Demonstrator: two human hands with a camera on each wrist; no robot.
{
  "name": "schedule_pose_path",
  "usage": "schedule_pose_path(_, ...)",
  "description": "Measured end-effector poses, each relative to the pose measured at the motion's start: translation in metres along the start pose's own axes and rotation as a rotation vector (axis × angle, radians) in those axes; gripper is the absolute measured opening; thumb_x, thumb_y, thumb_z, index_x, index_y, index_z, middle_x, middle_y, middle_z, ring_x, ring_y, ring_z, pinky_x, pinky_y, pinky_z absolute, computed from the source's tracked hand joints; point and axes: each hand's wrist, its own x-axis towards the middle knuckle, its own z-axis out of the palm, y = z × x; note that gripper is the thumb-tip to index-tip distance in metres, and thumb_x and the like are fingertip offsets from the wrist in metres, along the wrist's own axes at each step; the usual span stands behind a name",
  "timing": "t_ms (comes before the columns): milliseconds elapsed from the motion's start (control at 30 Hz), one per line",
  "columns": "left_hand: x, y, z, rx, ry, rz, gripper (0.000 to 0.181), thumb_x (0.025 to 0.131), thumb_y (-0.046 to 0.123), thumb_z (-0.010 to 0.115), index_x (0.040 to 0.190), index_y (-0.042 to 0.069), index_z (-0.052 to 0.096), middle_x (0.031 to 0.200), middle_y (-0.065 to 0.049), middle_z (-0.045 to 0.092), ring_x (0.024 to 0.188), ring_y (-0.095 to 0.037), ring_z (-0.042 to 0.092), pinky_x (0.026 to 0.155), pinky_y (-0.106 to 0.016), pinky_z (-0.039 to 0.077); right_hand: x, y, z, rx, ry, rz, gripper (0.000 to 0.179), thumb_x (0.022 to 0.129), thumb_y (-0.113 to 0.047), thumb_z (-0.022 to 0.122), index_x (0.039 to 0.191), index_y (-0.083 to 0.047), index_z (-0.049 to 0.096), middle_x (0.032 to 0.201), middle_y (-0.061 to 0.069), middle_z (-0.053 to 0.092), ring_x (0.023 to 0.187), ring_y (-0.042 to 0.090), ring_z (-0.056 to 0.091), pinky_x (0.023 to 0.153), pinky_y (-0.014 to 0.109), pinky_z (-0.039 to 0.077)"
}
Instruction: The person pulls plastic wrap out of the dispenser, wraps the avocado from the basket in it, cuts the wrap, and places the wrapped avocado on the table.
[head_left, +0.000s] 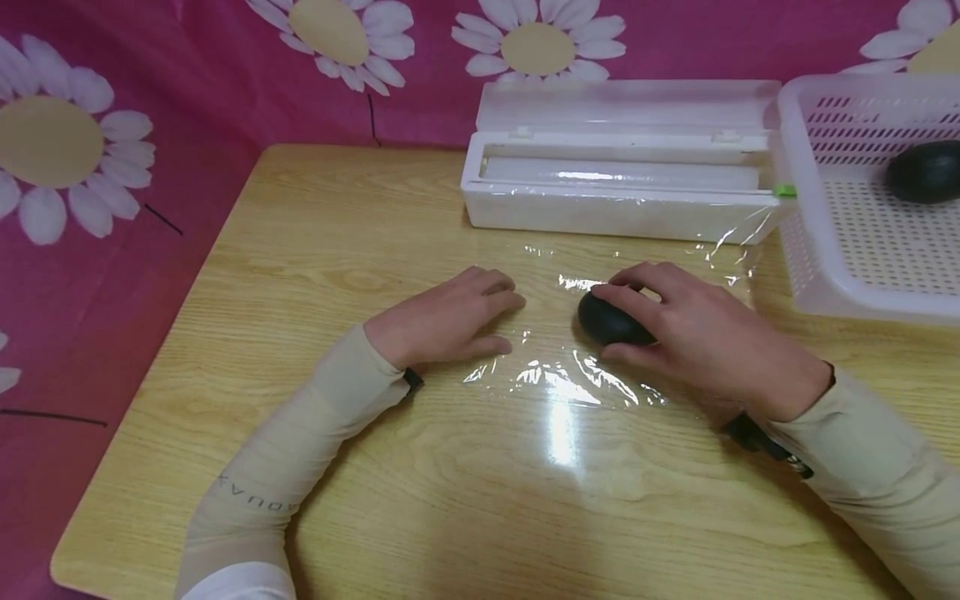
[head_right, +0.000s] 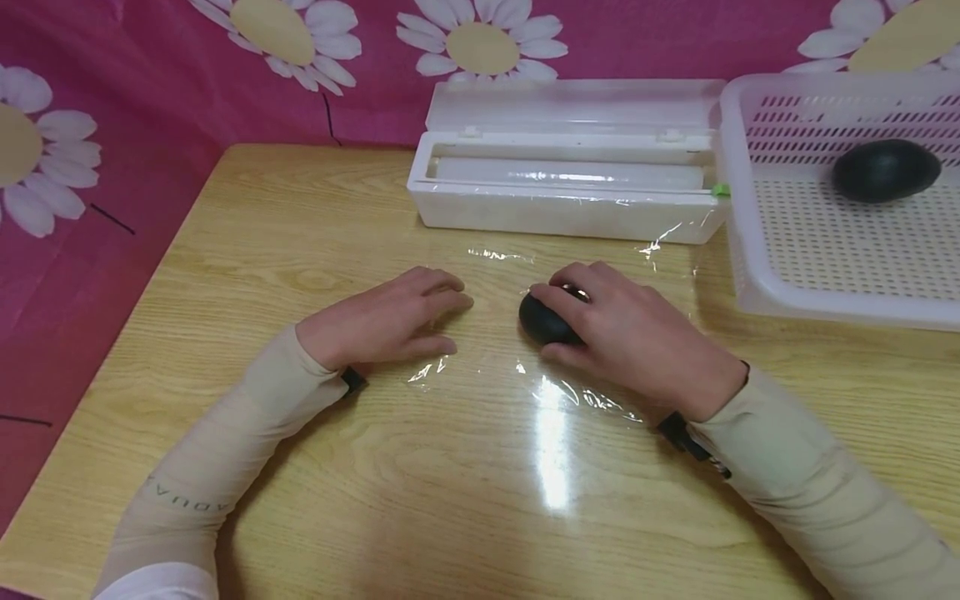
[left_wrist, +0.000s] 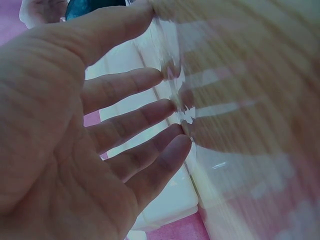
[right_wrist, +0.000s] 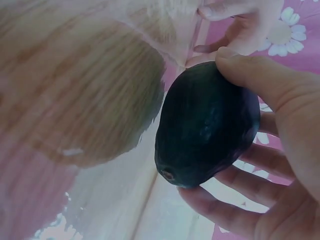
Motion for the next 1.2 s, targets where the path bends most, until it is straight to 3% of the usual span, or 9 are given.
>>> schedule_pose_path(267, 0.0014, 0.0004, -0.0019, 0.004, -0.002, 0.003, 0.056, 0.094, 0.038, 0.061, 0.140, 0.009, 0.050, 0.143, -0.010, 0.049, 0.133, -0.025, 0.044, 0.117, -0.036, 0.035, 0.0010, 0.0004, 0.0017, -0.009, 0.007, -0.013, 0.064, 0.074, -0.043, 0.082, 0.126, -0.010, 0.063, 0.118, 0.013, 0.062, 0.107, 0.029, 0.062, 0.083, 0.049, 0.056)
schedule_pose_path(667, 0.0019, 0.0007, -0.0026, 0.005, 0.002, 0.008, 0.056, 0.094, 0.038, 0.061, 0.140, 0.008, 0.050, 0.143, -0.011, 0.049, 0.133, -0.025, 0.044, 0.117, -0.036, 0.035, 0.0000, -0.0005, -0.0031, 0.001, -0.030, 0.058, 0.065, 0.078, -0.049, 0.077, 0.131, -0.014, 0.060, 0.125, 0.012, 0.060, 0.115, 0.030, 0.059, 0.087, 0.052, 0.054)
schedule_pose_path(1200, 0.0004, 0.0010, -0.0001, 0.002, 0.003, -0.001, 0.055, 0.094, 0.038, 0.062, 0.139, 0.008, 0.051, 0.142, -0.010, 0.050, 0.133, -0.025, 0.045, 0.116, -0.036, 0.035, -0.0010, -0.0017, -0.0050, -0.001, 0.002, 0.005, 0.061, 0.080, -0.046, 0.076, 0.129, -0.013, 0.061, 0.122, 0.011, 0.062, 0.112, 0.029, 0.061, 0.088, 0.051, 0.054)
